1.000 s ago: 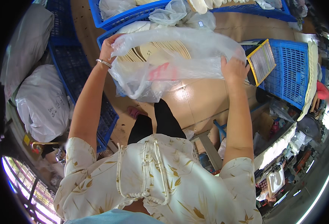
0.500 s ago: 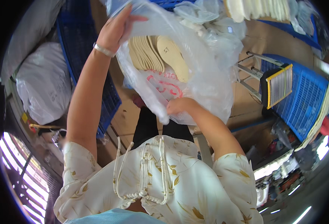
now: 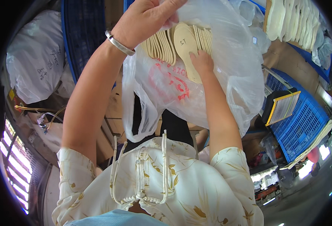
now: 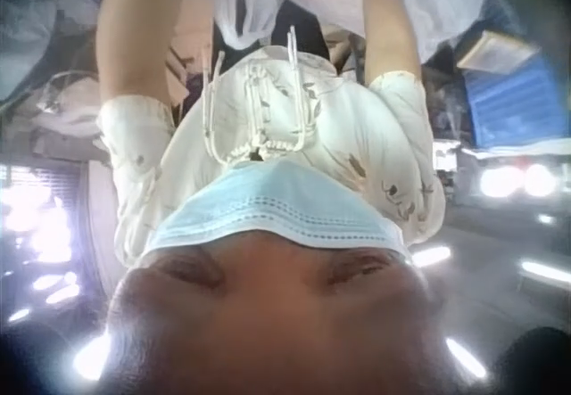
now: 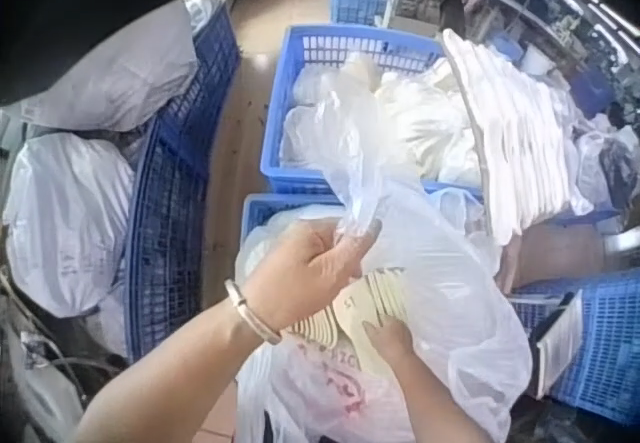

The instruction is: Spraying adhesive onto shoe insoles using a spray gun and then organizing the processed insoles into bags.

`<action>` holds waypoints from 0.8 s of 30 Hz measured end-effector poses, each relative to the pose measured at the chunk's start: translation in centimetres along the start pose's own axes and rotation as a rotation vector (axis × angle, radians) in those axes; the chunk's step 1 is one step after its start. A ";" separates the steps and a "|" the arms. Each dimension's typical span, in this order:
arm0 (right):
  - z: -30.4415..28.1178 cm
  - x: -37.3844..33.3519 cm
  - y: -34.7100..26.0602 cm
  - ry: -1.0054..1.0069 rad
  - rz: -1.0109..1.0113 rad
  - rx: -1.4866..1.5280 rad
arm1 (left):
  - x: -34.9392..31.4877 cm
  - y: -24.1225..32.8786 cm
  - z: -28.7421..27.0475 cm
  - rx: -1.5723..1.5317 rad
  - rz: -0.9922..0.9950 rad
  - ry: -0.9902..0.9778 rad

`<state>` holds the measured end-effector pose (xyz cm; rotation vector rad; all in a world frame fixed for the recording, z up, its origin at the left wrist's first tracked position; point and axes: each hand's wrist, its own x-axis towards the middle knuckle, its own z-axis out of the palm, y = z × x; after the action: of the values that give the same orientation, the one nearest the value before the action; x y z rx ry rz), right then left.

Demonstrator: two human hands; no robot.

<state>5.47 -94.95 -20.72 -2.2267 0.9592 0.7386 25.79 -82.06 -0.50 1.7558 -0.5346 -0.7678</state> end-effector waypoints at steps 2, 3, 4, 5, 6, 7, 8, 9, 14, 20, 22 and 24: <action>1.0 0.1 0.5 -0.067 0.063 -0.032 | -0.4 1.2 -0.5 0.091 -0.020 -0.010; 1.7 0.3 0.8 -0.132 0.122 -0.056 | -0.6 2.1 -1.1 0.055 -0.086 -0.071; 2.3 0.8 1.1 -0.134 0.117 -0.060 | -0.9 2.6 -1.5 0.021 -0.149 -0.128; 2.7 1.3 1.5 -0.152 0.080 0.007 | -1.2 2.4 -1.5 0.020 -0.151 -0.120; 3.1 1.8 1.9 -0.173 0.042 0.074 | -1.7 2.0 -1.4 0.017 -0.005 -0.046; 3.5 2.3 2.3 -0.177 0.039 0.070 | -2.1 2.2 -1.3 0.012 0.139 0.023; 4.0 2.9 2.7 -0.175 0.000 0.269 | -2.6 2.4 -1.5 0.012 0.134 0.029; 4.4 3.5 3.1 -0.173 -0.040 0.467 | -3.3 2.7 -2.0 -0.038 0.226 -0.026; 4.6 6.6 4.2 -0.233 0.054 0.386 | -7.3 2.1 -4.6 -0.102 0.190 0.338; 2.4 4.6 2.5 -0.486 0.211 0.570 | -18.2 3.1 -2.7 -0.536 0.402 0.748; 1.9 3.7 1.4 -0.498 0.208 0.544 | -20.1 3.9 0.8 -0.338 -0.126 0.360; 1.6 3.4 1.0 -0.479 0.129 0.487 | -18.3 2.1 7.3 -0.842 -0.366 0.240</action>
<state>6.35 -95.90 -24.39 -1.4899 0.9213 0.9264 7.91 -74.95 4.33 1.1227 0.2710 -0.8507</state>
